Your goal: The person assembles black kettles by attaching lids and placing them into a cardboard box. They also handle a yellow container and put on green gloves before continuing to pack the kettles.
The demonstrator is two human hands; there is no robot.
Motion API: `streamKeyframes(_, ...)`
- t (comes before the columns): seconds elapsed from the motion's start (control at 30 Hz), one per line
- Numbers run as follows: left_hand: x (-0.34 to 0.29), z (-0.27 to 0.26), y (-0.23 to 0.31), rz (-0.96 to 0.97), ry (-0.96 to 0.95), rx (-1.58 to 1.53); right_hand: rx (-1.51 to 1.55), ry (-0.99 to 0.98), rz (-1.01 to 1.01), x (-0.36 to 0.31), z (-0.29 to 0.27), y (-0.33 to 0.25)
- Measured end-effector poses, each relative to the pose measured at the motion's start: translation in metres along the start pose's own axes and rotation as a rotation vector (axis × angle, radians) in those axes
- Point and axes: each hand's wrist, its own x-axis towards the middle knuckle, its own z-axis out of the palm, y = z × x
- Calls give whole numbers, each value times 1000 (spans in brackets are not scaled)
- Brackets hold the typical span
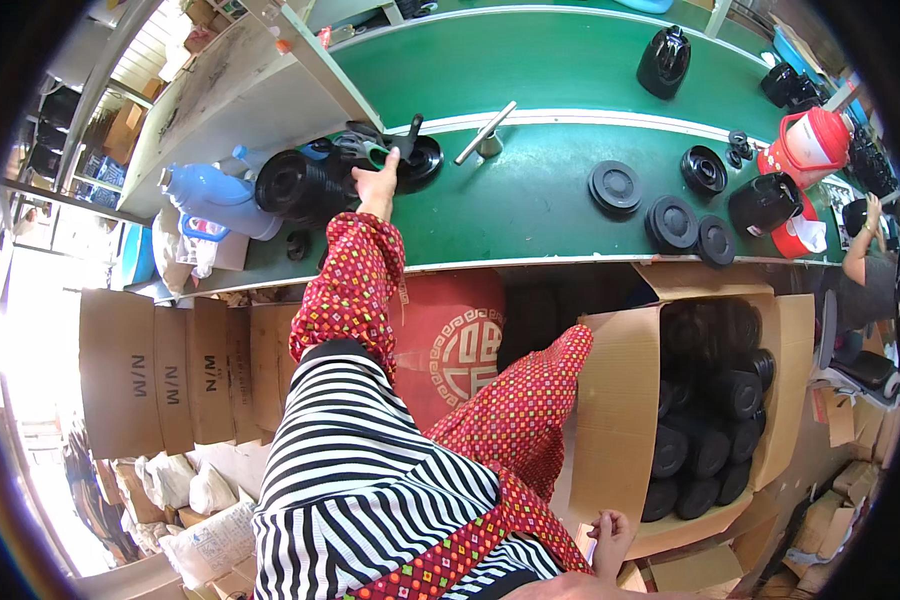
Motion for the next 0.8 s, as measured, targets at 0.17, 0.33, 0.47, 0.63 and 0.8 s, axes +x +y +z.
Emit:
streamKeyframes(0.17,32,21,-5,-288,-253,-367,-50,-48,64,19,-5,14)
streamKeyframes(0.33,58,43,-28,-280,-162,-536,-85,-69,127,31,4,11)
streamKeyframes(0.47,67,31,-32,-364,-220,-560,-48,-107,126,42,11,11)
streamKeyframes(0.63,56,3,7,-137,95,-818,-103,-145,69,47,10,12)
streamKeyframes(0.8,-53,-42,87,-124,-368,-1212,-7,-148,-84,44,29,-3)
